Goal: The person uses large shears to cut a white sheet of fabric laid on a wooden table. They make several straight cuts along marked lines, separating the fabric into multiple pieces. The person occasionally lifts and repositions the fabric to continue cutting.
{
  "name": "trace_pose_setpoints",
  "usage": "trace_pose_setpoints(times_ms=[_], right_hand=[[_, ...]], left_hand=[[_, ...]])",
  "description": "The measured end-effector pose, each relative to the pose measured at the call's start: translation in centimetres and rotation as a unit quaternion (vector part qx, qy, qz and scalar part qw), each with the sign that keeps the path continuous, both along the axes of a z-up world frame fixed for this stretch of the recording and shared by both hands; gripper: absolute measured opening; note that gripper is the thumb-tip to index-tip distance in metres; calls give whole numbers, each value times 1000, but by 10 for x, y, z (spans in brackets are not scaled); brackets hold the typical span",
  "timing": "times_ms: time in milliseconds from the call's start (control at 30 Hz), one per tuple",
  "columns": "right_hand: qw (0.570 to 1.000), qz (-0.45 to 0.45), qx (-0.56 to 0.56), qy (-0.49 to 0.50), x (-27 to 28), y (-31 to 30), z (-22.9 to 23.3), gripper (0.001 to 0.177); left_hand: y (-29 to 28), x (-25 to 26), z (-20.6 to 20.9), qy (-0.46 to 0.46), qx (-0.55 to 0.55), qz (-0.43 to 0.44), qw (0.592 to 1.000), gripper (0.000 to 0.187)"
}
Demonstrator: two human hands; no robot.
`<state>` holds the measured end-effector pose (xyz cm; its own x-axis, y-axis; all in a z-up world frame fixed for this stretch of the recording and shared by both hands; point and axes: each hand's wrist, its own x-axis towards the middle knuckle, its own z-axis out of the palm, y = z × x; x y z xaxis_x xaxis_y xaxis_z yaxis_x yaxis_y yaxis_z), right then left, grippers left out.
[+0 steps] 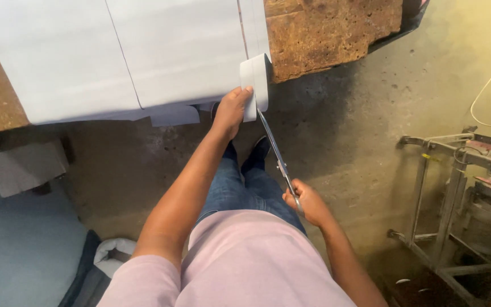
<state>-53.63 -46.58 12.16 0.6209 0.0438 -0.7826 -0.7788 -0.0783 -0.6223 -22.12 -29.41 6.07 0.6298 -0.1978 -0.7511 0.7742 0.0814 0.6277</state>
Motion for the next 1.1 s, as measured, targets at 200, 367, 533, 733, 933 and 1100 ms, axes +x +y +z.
trace_pose_setpoints(times_ms=[200, 367, 533, 733, 933, 1100], right_hand=[[1000, -8, 25, 2, 16, 9, -4, 20], [998, -49, 20, -40, 39, 37, -16, 15], [994, -108, 19, -25, 41, 51, -20, 16], [987, -156, 32, -22, 53, 51, 2, 17], [988, -146, 30, -31, 49, 47, -13, 20], [993, -117, -4, -25, 49, 46, -6, 19]], left_hand=[[-4, -15, 8, 16, -19, -1, 1000, 21], [-15, -26, 36, 41, -9, 29, 999, 27], [-17, -46, -29, 35, 40, 39, 998, 30], [-27, -59, -17, 55, 44, 26, 997, 23], [-16, -62, -14, 80, 0, 0, 997, 24], [-12, -65, -24, 89, -24, 0, 996, 24]])
